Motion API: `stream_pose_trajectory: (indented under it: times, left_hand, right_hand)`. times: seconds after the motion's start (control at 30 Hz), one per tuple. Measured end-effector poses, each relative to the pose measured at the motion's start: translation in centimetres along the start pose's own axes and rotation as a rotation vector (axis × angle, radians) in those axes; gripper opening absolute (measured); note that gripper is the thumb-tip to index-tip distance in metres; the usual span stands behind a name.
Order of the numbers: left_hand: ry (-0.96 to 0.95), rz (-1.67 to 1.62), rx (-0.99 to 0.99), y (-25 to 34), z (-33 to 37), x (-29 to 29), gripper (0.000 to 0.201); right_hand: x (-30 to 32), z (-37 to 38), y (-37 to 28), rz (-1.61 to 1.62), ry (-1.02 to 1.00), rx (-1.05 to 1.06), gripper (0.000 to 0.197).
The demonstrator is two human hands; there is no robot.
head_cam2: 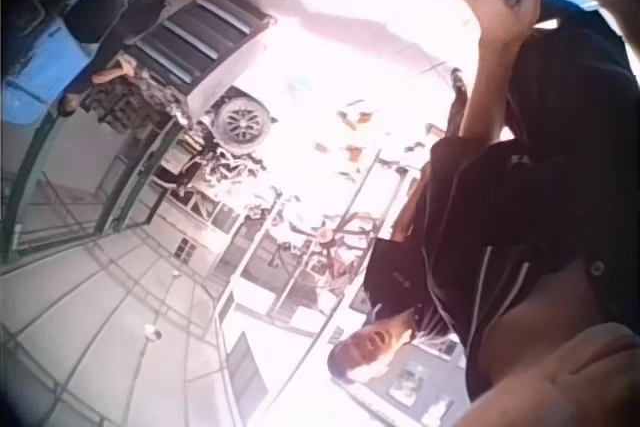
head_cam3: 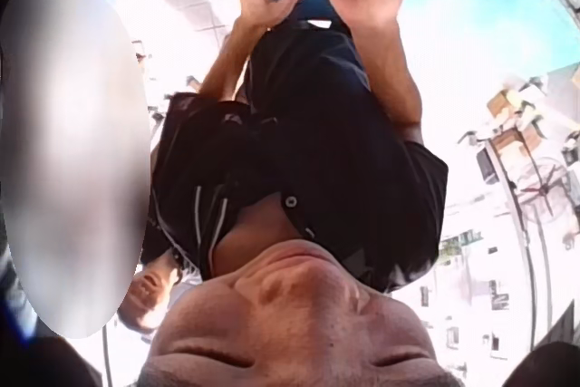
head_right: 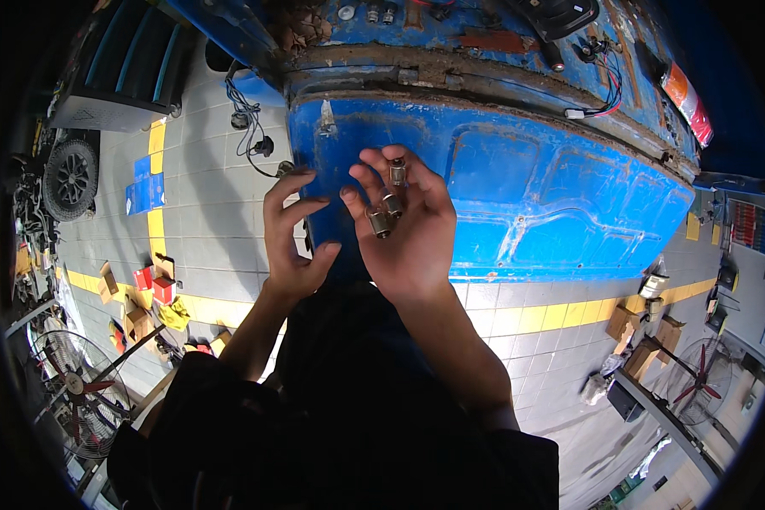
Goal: The person removes a tail light assembly from a blue vehicle, detaches the bulb sockets, and replaces the bulbs with new ones. The person then reassembles the sockets and prepares to reinstall the tail light.
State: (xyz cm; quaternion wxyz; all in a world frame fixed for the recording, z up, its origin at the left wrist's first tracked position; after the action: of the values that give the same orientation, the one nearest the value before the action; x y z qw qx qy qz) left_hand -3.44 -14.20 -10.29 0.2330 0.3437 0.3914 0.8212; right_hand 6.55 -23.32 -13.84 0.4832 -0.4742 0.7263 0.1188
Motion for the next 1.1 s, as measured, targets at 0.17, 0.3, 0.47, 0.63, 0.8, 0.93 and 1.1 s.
stream_pose_trajectory:
  times: [0.17, 0.3, 0.47, 0.63, 0.8, 0.93, 1.1]
  left_hand:
    - [-0.188, 0.12, -0.13, 6.4, 3.1, -6.7, 0.04]
    - [-0.174, 0.199, -0.075, 7.7, 2.3, -13.5, 0.024]
    - [-0.21, 0.253, 0.092, 7.9, -0.1, -23.1, 0.027]
    - [-0.244, 0.137, 0.294, 10.0, -2.4, -27.8, 0.044]
    - [-0.178, 0.188, 0.367, 9.3, -5.2, -27.6, 0.032]
    - [-0.091, 0.238, 0.439, 7.4, -8.4, -26.1, 0.023]
    - [-0.003, 0.291, 0.562, 6.1, -10.2, -24.2, 0.016]
  right_hand:
    - [2.0, -1.5, -4.3, 0.013, -0.067, 0.02, 0.022]
    - [6.8, -2.1, -8.2, -0.022, -0.181, -0.002, 0.022]
    - [15.0, -3.1, -11.4, -0.027, 0.027, -0.163, 0.022]
    - [20.6, -0.3, -22.4, -0.135, 0.135, -0.014, 0.01]
    - [17.9, 10.7, -47.5, -0.895, 0.009, 0.929, 0.022]
    - [12.0, 16.9, -55.5, -1.835, 0.411, 1.042, 0.03]
    - [8.8, 22.4, -54.0, -2.261, 0.342, 1.022, 0.028]
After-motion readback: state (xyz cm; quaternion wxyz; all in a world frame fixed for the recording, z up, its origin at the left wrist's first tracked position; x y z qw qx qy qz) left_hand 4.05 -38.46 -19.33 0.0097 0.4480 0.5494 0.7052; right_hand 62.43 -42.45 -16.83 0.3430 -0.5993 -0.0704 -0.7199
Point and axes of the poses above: each hand's wrist, its own z-axis towards the middle knuckle, its own x-axis out of the back of the hand, y = z × x, the point moved 9 cm from there along z, towards the middle knuckle, and after that the axes turned 2 degrees about x, right-handed, at the moved point
